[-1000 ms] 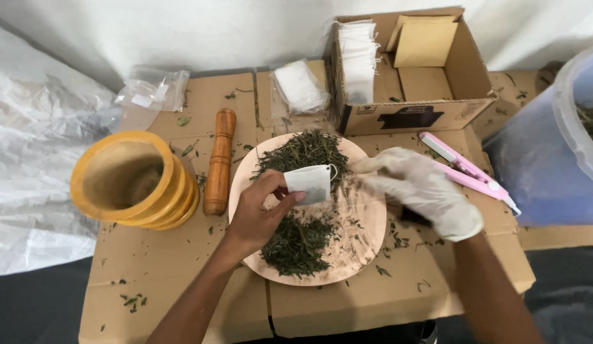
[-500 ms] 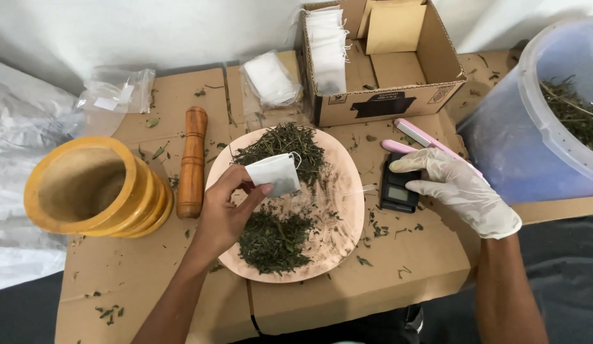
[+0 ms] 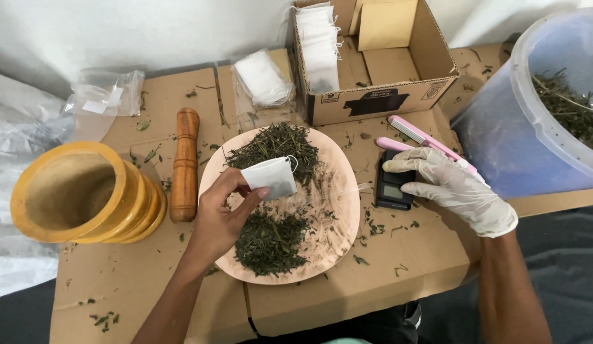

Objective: Filling small tea bags with dried leaves using a scoop and weighing them on a digital scale for production.

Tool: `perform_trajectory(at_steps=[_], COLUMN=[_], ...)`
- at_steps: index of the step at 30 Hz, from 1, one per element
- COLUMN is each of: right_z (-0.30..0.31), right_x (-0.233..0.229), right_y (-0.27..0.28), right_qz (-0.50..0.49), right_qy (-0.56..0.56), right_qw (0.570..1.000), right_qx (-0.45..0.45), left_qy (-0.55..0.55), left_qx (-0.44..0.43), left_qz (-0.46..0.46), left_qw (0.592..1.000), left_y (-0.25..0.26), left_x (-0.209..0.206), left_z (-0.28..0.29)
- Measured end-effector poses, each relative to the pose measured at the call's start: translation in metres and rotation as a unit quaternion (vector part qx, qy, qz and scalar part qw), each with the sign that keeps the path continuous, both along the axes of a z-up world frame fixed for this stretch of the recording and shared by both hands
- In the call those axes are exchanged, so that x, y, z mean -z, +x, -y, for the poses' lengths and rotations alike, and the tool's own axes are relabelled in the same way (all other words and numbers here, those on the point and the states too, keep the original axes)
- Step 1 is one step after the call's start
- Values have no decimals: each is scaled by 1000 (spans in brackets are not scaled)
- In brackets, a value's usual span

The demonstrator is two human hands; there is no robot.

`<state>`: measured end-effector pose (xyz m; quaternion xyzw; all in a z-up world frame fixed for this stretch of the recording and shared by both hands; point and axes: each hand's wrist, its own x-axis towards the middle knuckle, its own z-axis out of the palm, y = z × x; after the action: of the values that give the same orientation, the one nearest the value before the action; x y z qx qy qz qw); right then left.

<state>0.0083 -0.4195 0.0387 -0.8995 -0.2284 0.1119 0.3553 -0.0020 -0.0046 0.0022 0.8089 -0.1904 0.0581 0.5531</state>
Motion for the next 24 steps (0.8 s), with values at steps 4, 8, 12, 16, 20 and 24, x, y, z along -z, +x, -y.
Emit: perform_trajectory(at_steps=[4, 8, 12, 16, 20, 24], right_z=[-16, -65, -130, -158, -177, -188], right_x=[-22, -57, -51, 19, 25, 23], right_y=[-2, -2, 7, 21, 10, 4], right_qz=[40, -137, -164, -12, -32, -95], right_qy=[10, 144, 122, 57, 136, 191], right_qw=[999, 972, 970, 998, 989, 974], right_qx=[-10, 127, 131, 20, 50, 78], left_qy=[10, 4, -30, -37, -50, -41], left_qx=[2, 19, -1, 3, 15, 33], left_qz=[-6, 5, 3, -7, -4, -48], left_qw=[1000, 1000, 1000, 999, 999, 997], left_y=[0, 1, 2, 1, 3, -3], left_x=[-1, 6, 11, 4, 2, -7], left_z=[-1, 0, 4, 4, 5, 6])
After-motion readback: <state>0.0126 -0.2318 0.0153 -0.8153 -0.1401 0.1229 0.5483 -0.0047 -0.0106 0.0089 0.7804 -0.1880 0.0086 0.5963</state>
